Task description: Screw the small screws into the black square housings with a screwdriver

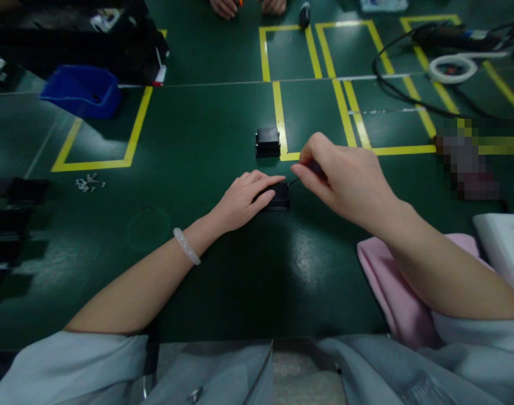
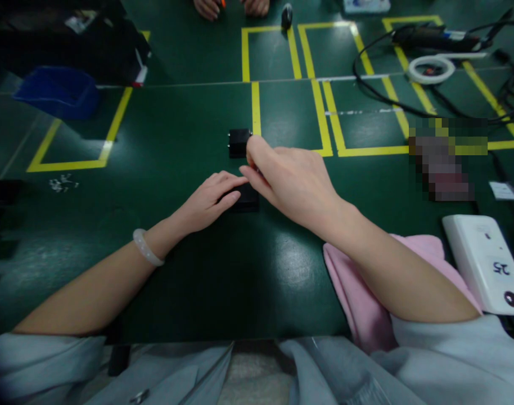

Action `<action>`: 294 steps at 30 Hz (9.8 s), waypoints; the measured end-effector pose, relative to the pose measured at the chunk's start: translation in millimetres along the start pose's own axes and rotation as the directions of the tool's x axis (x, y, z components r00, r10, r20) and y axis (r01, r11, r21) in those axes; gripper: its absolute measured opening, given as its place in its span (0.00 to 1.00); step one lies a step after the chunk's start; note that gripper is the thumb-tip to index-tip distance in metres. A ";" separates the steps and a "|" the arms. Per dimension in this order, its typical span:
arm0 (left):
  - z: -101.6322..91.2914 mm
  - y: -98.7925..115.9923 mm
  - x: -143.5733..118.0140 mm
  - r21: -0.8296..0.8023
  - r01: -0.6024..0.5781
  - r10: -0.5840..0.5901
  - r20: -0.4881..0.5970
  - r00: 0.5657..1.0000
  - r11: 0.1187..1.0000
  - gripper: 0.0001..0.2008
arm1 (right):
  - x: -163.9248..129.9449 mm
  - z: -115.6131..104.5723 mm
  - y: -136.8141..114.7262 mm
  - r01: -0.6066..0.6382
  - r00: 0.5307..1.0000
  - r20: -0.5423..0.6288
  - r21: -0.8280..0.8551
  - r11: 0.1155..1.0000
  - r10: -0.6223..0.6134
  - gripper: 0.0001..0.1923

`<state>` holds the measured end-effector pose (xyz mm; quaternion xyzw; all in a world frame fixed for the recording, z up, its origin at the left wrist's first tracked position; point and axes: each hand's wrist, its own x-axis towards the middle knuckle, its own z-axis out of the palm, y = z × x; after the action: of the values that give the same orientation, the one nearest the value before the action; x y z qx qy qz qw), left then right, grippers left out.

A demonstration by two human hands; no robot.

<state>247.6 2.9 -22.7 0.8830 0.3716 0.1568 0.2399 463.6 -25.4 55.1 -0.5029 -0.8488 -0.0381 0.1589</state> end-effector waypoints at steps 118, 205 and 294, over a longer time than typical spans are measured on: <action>0.1 -0.3 -0.3 0.009 0.009 -0.010 0.013 1.000 1.000 0.22 | 2.0 -5.3 3.2 -0.034 0.994 0.102 0.050 0.998 0.029 0.16; -0.1 0.4 0.3 0.017 0.017 -0.017 0.017 1.000 1.000 0.23 | 1.9 -5.7 4.2 -0.082 0.993 0.089 0.123 0.989 0.071 0.12; 0.4 2.1 1.5 -0.021 0.022 -0.022 0.015 1.000 1.000 0.22 | 0.3 0.0 3.6 -0.059 0.997 0.047 0.074 0.996 0.055 0.17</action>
<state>250.0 2.6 -21.8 0.8775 0.3778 0.1513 0.2537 466.6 -23.3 54.8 -0.5212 -0.8383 0.0097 0.1595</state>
